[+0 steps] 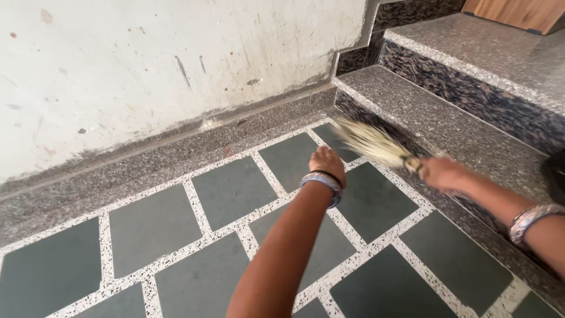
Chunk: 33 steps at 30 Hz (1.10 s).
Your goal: The person sweeps a tiled floor using a traditional straw broom. They move debris from the center of the room toward the base of a staircase, sweeping along the wall and under the steps.
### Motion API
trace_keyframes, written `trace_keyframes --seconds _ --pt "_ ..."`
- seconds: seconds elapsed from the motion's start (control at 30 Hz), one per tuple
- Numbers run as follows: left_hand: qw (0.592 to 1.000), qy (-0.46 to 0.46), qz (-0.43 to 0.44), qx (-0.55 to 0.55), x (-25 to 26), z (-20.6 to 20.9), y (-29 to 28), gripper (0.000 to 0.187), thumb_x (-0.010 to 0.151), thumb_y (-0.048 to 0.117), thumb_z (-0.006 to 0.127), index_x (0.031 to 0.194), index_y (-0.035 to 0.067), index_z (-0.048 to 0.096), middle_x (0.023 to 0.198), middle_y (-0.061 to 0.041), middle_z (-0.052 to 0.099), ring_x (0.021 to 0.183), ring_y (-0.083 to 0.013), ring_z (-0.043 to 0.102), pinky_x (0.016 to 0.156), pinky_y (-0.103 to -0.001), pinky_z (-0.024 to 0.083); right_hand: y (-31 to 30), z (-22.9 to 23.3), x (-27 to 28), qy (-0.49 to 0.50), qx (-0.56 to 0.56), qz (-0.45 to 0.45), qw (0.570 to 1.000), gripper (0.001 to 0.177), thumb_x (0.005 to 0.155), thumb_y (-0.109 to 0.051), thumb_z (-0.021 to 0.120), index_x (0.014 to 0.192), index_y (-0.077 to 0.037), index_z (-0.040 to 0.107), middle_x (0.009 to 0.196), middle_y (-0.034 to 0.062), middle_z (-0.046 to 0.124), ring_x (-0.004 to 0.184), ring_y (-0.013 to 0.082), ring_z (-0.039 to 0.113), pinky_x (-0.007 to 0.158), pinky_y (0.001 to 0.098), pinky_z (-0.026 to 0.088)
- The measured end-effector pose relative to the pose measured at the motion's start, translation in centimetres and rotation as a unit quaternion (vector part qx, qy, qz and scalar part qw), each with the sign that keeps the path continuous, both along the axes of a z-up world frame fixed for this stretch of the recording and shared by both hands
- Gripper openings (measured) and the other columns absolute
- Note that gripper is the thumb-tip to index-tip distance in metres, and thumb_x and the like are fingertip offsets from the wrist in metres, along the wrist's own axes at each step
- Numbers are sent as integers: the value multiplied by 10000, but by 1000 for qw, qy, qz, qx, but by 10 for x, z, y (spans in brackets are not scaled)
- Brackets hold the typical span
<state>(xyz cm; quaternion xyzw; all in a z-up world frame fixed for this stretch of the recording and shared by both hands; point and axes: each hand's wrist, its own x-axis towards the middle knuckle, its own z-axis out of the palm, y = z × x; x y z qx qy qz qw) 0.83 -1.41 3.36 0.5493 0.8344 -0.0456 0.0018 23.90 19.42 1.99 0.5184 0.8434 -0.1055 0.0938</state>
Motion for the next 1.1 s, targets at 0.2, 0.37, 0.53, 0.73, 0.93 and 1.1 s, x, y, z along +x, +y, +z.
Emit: trace_keyframes --seconds 0.2,0.37,0.53,0.73,0.93,1.1 --pt "996 -13 43 -75 -17 8 -24 932 993 478 577 1599 -50 106 1674 -252 125 1558 -356 149 1255 -459 199 13 -139 2 69 -142 87 984 307 1025 -179 590 1248 19 666 738 87 710 484 136 660 420 262 560" --pt "996 16 48 -71 -21 -14 -22 1004 964 552 612 1587 -59 117 1675 -262 94 1565 -362 101 1252 -450 184 1 -75 -26 221 -195 106 950 521 968 -170 584 1475 -148 468 756 124 690 504 185 642 445 317 569" --pt "996 26 49 -74 -13 -33 -27 1013 954 566 618 1586 -60 134 1675 -262 124 1563 -352 127 1253 -447 196 14 -57 -40 320 -186 -23 929 457 938 -76 604 1382 20 556 779 181 673 516 210 652 420 313 543" --pt "992 59 44 -102 -6 -36 -44 1011 952 561 627 1582 -60 138 1669 -266 124 1560 -357 124 1250 -446 187 5 -103 -56 278 -247 0 928 423 905 -33 629 1314 54 567 730 175 662 488 228 623 390 316 526" --pt "988 100 68 -99 7 -7 -60 998 935 535 651 1582 -54 169 1675 -245 150 1564 -344 149 1253 -438 200 39 -55 -67 366 -163 62 914 442 935 -90 631 1371 -36 585 739 196 706 480 208 635 421 322 536" --pt "984 129 42 -119 18 3 -45 947 959 493 633 1568 -75 183 1662 -260 168 1546 -351 177 1244 -435 204 46 -98 -93 300 -208 -59 929 295 960 -49 591 1226 72 627 800 167 692 556 238 679 457 354 585"
